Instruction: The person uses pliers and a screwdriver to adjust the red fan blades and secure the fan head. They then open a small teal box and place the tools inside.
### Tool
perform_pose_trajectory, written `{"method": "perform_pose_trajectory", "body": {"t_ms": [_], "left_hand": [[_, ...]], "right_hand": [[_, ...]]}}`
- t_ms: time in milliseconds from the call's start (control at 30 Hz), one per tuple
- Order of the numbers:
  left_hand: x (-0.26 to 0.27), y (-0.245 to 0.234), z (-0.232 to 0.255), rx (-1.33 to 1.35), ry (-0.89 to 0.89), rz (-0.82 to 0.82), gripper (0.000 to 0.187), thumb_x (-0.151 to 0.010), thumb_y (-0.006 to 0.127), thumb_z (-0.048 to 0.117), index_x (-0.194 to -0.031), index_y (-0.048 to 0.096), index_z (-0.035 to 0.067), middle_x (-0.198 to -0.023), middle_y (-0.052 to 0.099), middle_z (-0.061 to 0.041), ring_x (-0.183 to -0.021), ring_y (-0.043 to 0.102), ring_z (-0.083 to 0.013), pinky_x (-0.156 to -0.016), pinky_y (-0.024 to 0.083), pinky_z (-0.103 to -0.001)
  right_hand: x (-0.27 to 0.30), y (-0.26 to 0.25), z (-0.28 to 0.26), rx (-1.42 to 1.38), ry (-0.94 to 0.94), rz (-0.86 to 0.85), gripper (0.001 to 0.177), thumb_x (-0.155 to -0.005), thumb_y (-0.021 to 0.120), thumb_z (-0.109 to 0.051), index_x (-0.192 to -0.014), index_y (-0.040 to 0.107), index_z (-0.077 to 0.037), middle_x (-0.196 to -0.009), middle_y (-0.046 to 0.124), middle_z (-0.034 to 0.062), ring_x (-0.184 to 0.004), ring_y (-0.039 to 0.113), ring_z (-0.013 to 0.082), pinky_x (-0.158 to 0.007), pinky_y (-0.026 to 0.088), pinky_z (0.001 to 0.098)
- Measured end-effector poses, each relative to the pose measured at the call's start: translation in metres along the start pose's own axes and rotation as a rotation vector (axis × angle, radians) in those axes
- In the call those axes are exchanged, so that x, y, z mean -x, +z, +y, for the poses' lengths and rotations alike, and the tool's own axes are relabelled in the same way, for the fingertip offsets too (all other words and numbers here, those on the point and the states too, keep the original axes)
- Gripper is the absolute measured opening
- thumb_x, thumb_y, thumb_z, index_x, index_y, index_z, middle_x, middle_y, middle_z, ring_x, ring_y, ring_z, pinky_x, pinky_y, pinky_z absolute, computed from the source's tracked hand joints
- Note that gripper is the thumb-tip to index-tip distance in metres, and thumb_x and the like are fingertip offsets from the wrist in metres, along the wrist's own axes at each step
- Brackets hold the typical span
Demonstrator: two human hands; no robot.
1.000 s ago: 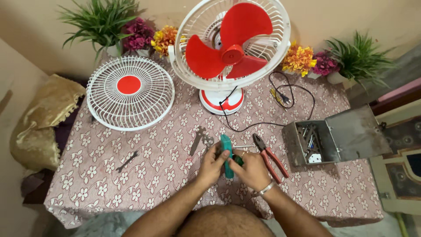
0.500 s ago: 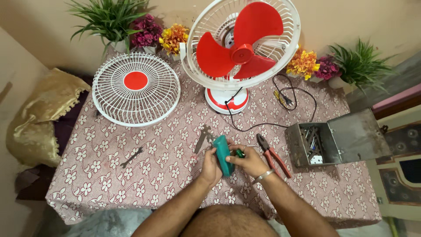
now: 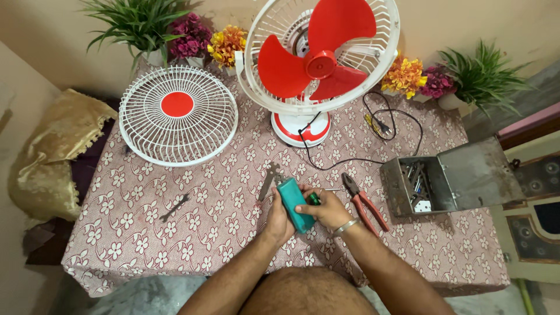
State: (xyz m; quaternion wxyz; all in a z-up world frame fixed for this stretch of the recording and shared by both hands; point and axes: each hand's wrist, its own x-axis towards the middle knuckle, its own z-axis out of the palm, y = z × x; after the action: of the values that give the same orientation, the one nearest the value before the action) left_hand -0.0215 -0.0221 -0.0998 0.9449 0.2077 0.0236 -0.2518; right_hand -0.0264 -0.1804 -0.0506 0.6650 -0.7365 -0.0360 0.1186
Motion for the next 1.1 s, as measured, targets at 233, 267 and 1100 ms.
{"method": "perform_pose_trajectory", "body": {"t_ms": [233, 267, 1100], "left_hand": [[0.001, -0.003, 0.001, -0.037, -0.07, 0.025, 0.081, -0.1, 0.022, 0.07, -0.127, 0.056, 0.001, -0.124, 0.065, -0.015, -0.118, 0.064, -0.0259, -0.106, 0.052, -0.043], [0.002, -0.003, 0.0, -0.038, -0.066, 0.038, 0.08, -0.101, 0.023, 0.069, -0.128, 0.056, 0.001, -0.123, 0.064, -0.015, -0.116, 0.064, -0.026, -0.105, 0.052, -0.043], [-0.055, 0.029, -0.025, -0.015, -0.09, 0.059, 0.056, -0.111, 0.033, 0.043, -0.136, 0.057, -0.001, -0.126, 0.067, -0.016, -0.114, 0.063, -0.0294, -0.102, 0.049, -0.045]], "right_hand": [[0.009, 0.003, -0.021, 0.071, 0.293, 0.031, 0.042, -0.076, 0.089, -0.018, -0.107, 0.067, 0.0, -0.099, 0.072, 0.0102, -0.088, 0.067, 0.018, -0.081, 0.057, 0.032], [0.009, 0.004, -0.024, 0.112, 0.29, 0.028, 0.042, -0.076, 0.088, -0.019, -0.107, 0.067, -0.002, -0.098, 0.073, 0.0088, -0.088, 0.068, 0.0167, -0.081, 0.057, 0.0311], [0.053, -0.009, -0.081, 0.97, -0.192, 0.313, 0.037, -0.079, 0.076, -0.015, -0.113, 0.061, -0.01, -0.096, 0.069, 0.0142, -0.091, 0.066, 0.0367, -0.073, 0.052, 0.0483]]}}
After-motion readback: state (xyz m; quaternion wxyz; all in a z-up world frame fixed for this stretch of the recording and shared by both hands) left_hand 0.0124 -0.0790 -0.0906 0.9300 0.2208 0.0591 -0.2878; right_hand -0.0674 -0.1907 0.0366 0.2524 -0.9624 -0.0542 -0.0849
